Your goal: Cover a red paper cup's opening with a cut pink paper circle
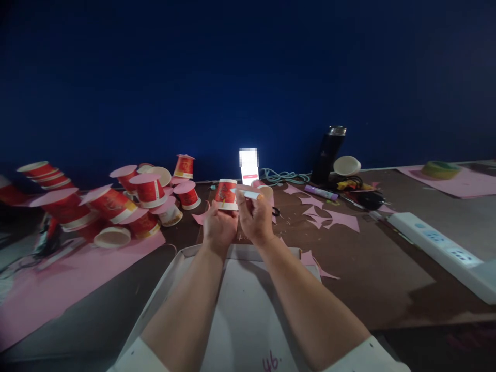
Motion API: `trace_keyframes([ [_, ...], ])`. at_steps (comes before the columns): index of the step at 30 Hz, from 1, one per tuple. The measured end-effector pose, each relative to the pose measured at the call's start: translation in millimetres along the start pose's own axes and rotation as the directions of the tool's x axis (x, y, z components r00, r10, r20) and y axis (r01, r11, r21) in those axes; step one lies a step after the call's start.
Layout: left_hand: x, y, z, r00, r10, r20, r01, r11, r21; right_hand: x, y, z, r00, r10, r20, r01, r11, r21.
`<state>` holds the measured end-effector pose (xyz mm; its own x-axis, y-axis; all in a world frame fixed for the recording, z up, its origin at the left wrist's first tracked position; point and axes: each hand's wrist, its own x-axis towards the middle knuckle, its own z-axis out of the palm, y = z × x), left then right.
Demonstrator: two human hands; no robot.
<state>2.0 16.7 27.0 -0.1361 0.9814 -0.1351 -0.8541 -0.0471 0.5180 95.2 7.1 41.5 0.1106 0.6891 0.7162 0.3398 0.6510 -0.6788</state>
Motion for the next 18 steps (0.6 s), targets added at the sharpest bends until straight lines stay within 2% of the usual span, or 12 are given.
trace_keyframes([
  [4, 0, 0, -0.3, 0.997, 0.019, 0.069, -0.013, 0.996, -0.086, -3, -1, 3, 0.999, 0.028, 0.025, -0.030, 0.995, 0.092],
  [10, -1, 0, -2.4, 0.999, -0.051, -0.007, 0.050, 0.995, -0.090, -4, 1, 9, 0.993, 0.121, -0.002, -0.116, 0.961, 0.251],
  [15, -5, -1, 0.6, 0.993, -0.100, 0.070, 0.105, 0.991, -0.078, -5, 1, 13, 0.974, 0.221, 0.052, -0.224, 0.899, 0.376],
  [18, -7, -1, 1.1, 0.987, -0.122, 0.101, 0.131, 0.987, -0.088, -5, -1, 14, 0.974, 0.221, 0.040, -0.220, 0.905, 0.365],
])
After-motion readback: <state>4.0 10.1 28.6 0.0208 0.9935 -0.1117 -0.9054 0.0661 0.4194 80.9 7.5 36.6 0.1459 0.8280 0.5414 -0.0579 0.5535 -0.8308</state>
